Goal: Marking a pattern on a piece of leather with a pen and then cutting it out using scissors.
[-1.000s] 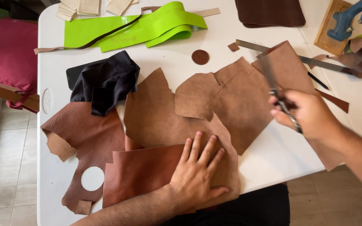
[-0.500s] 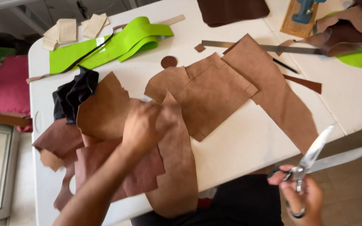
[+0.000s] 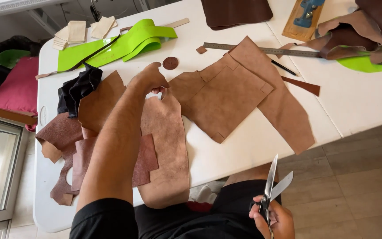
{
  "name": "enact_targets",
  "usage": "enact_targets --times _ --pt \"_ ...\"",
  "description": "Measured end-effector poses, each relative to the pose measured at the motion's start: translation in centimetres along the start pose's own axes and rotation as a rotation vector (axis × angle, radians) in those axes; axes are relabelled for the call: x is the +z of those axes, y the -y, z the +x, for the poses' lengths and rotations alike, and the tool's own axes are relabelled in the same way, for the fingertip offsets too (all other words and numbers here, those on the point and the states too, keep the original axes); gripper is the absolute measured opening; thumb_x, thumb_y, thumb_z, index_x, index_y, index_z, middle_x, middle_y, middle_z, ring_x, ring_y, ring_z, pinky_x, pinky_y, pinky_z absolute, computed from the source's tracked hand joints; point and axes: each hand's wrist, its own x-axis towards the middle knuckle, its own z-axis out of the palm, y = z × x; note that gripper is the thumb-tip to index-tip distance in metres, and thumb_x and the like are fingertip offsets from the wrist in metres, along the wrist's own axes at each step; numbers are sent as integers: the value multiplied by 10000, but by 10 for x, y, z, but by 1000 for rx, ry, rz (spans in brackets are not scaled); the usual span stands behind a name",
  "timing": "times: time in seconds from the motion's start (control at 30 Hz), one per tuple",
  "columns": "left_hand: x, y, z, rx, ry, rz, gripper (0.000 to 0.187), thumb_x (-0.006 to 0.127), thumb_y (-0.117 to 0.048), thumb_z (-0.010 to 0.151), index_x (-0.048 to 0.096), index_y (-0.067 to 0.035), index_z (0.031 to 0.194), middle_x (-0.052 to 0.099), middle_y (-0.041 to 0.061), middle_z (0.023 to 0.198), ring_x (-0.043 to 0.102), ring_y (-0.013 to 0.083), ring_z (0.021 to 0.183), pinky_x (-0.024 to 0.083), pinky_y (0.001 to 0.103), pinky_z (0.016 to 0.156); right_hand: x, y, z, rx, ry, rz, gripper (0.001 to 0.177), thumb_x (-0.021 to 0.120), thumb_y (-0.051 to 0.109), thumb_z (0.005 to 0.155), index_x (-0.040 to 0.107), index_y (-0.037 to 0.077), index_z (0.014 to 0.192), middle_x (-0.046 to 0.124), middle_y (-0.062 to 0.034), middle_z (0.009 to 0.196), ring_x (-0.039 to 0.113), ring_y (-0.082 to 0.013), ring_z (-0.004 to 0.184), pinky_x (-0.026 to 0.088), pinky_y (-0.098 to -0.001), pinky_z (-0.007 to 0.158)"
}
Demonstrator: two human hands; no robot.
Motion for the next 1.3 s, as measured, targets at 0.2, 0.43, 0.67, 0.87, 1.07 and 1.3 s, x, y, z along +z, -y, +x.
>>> enact_targets --times 0.2,0.43,0.67,0.87,1.07,1.3 --pt "33 -15 25 181 -140 476 664 911 -358 773 596 -128 1311 674 111 1259 636 301 1175 539 432 977 -8 -1 -7 -101 64 -46 367 723 313 824 734 27 1054 752 -56 697 719 -143 660 574 -277 658" --pt "48 -39 -10 111 -41 330 474 865 -228 770 701 -28 1167 707 134 1164 677 310 1088 555 418 899 -13 -9 -28 -189 35 -115 300 710 268 834 734 38 1025 726 -22 689 680 -89 592 569 -229 596" --pt "57 -41 -37 180 -73 235 368 673 -204 820 647 -42 1150 670 111 1104 641 278 1042 541 384 808 -19 -16 -31 -261 121 -205 299 707 278 799 734 87 1028 752 41 693 694 -69 564 561 -239 597" --pt "71 -25 -49 321 -177 -199 129 642 -92 795 559 -146 879 610 54 844 547 192 745 414 372 542 -16 -6 -34 -330 146 -242 267 720 238 809 725 86 1028 751 46 700 692 -52 574 567 -216 615" --pt "134 22 -116 334 -388 -495 424 667 -191 742 595 -150 1158 678 98 1142 641 227 1044 525 357 858 -24 5 -44 -377 219 -233 269 719 264 833 704 91 1039 754 46 716 700 -68 603 567 -228 658" --pt "215 79 -223 355 -362 -904 571 649 -31 880 471 -89 1420 650 133 1337 680 230 1196 568 313 1008 -53 12 -43 -43 492 -224 253 722 186 776 740 103 1015 760 40 696 645 -67 537 533 -233 554"
